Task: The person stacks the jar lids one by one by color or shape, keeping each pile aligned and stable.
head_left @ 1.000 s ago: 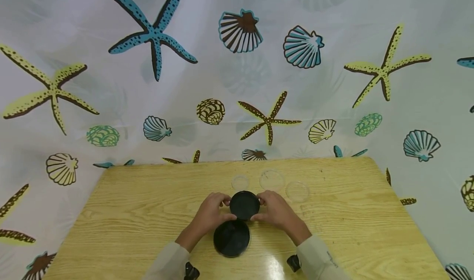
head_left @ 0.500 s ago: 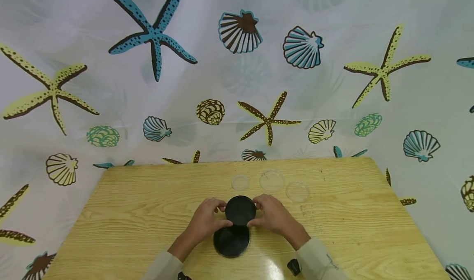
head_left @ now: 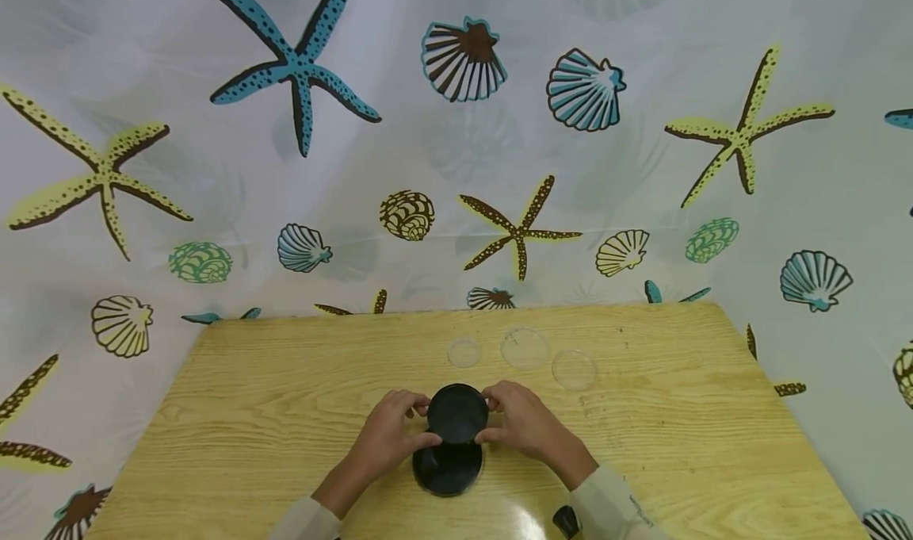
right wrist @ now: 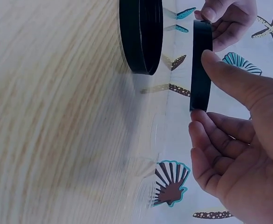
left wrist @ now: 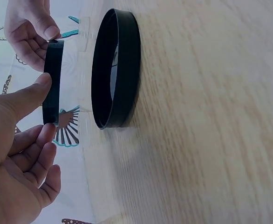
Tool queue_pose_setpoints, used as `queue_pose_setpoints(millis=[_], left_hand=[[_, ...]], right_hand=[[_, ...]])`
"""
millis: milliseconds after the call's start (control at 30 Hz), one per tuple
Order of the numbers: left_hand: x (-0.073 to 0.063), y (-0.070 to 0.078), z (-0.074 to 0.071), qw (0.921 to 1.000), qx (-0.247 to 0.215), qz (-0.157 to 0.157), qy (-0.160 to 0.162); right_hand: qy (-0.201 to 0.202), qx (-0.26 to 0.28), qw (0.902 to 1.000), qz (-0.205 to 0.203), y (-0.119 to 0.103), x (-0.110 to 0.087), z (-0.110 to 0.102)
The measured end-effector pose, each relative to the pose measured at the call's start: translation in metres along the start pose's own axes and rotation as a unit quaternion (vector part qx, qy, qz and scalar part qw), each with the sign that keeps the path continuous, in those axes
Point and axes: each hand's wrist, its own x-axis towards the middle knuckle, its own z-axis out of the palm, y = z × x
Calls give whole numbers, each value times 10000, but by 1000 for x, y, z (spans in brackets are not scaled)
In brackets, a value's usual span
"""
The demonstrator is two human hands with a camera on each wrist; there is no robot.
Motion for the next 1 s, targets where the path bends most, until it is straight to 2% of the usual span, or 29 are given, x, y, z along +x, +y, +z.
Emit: queue_pose_setpoints(millis=[300,633,1000], left_hand=[[-9,-4,0,10000,-21,-60,-49],[-17,-8,1,9999,48,-71,-106],[-25,-14,5,9999,91,81,-121]], right_hand=[[-168,143,9997,-72,-3,-4,4],[-158,-1,9993,-328,-3,-7,10],[-248,-65,9989,-398,-3,-9,17]])
